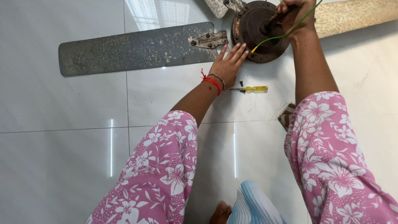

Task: The person sits on the floor and uses a screwdriver to loosen and remove screws from the mounting brackets of a ceiling fan lying on the floor. They detach one fan blade from the central motor housing and set it aside, then continue to loosen screws on the remaining blade assembly.

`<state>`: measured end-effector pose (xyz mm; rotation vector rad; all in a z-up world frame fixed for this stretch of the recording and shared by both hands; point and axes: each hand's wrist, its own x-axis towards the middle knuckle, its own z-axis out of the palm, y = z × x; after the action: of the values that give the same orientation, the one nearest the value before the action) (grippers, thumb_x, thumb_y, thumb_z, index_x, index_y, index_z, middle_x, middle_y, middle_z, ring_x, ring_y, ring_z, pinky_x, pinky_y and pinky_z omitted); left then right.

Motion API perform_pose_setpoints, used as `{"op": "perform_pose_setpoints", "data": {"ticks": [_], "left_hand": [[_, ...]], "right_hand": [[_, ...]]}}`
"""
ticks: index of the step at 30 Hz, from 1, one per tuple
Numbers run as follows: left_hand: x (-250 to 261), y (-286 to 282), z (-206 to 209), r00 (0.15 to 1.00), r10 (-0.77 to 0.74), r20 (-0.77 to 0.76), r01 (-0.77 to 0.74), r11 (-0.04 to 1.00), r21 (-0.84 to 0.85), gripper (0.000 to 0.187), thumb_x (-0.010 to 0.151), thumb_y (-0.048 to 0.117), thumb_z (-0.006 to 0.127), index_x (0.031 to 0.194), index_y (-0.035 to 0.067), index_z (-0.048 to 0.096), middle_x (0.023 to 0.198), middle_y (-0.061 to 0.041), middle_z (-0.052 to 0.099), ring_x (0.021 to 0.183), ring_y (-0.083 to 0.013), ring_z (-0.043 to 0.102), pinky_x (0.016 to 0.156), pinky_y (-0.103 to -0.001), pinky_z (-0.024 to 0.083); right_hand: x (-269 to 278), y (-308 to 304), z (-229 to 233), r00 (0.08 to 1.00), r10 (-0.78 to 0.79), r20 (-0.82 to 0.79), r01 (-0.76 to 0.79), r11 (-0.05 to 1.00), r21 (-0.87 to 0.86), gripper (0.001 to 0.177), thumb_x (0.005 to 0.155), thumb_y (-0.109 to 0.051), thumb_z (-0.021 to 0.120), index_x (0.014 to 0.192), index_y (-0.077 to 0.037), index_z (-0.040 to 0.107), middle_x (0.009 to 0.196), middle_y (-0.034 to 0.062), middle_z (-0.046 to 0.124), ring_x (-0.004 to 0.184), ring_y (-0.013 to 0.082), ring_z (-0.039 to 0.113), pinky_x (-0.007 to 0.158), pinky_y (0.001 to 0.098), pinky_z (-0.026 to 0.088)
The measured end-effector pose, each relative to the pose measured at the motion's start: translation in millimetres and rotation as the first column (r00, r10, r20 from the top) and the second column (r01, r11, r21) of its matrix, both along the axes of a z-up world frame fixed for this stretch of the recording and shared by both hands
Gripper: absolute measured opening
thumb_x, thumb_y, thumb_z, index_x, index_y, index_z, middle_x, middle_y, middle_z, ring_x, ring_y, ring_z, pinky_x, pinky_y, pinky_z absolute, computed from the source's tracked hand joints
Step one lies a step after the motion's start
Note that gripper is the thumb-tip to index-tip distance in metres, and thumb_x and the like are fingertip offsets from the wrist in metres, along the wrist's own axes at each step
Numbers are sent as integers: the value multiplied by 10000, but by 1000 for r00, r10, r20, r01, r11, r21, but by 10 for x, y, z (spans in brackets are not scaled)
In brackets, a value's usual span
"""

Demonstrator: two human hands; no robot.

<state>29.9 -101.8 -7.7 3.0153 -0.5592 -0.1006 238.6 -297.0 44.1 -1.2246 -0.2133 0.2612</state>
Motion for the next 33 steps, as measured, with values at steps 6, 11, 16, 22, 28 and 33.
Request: {"op": "perform_pose_setpoints", "data": {"ticks": [6, 11, 16, 22, 28, 33], "left_hand": [[-57, -16, 110, 998, 19, -65, -24, 997, -76, 985, 808, 314, 620, 1639, 98, 137, 1717, -113, 80, 1586, -228, 65, 1290, -493, 71], [-124, -52, 153, 996, 43, -81, -55, 987, -154, 1045, 755, 389, 623, 1630, 101, 129, 1701, -112, 83, 1572, -236, 68, 1283, -498, 68], [-144, -17, 176, 992, 62, -107, -77, 987, -139, 1062, 752, 392, 607, 1641, 87, 112, 1720, -114, 69, 1593, -241, 53, 1295, -509, 73], [-196, -97, 202, 987, 82, -139, -101, 986, -134, 1094, 738, 417, 614, 1637, 81, 89, 1716, -122, 38, 1584, -247, 27, 1267, -580, 46], [-262, -238, 267, 977, 126, -170, -151, 977, -148, 1124, 746, 476, 619, 1628, 40, 76, 1716, -155, 25, 1591, -278, 11, 1272, -575, 45], [-257, -383, 328, 967, 176, -183, -201, 971, -132, 1118, 760, 506, 603, 1622, 22, 80, 1698, -173, 49, 1582, -295, 15, 1275, -551, 52]], "right_hand": [[33, 350, -466, 715, -649, 260, 694, 614, -376, 293, 946, -302, 683, 751, -103, 593, 701, -31, 473, 681, 150, 553, 753, 333, 514], [-157, 445, -695, 685, -633, 361, 663, 335, -670, 244, 833, -261, 809, 976, -177, 629, 986, -82, 520, 930, 117, 661, 863, 332, 527], [-251, 409, -631, 790, -424, 443, 613, 565, -553, 95, 944, -147, 728, 999, -107, 662, 952, 22, 744, 890, 153, 741, 865, 338, 572], [-306, 91, -469, 954, -200, 223, 285, 833, -474, 175, 952, -63, 720, 1107, -90, 645, 1037, 35, 740, 881, 110, 739, 802, 275, 578], [-372, 138, -660, 942, -300, 151, 330, 905, -267, 502, 896, -51, 769, 1344, -93, 547, 1214, 107, 661, 1096, 197, 692, 986, 336, 559], [-411, 364, -860, 831, -359, 425, 521, 770, -368, 572, 908, -129, 860, 1368, -138, 520, 1296, 110, 536, 1219, 220, 565, 1056, 359, 467]]}}
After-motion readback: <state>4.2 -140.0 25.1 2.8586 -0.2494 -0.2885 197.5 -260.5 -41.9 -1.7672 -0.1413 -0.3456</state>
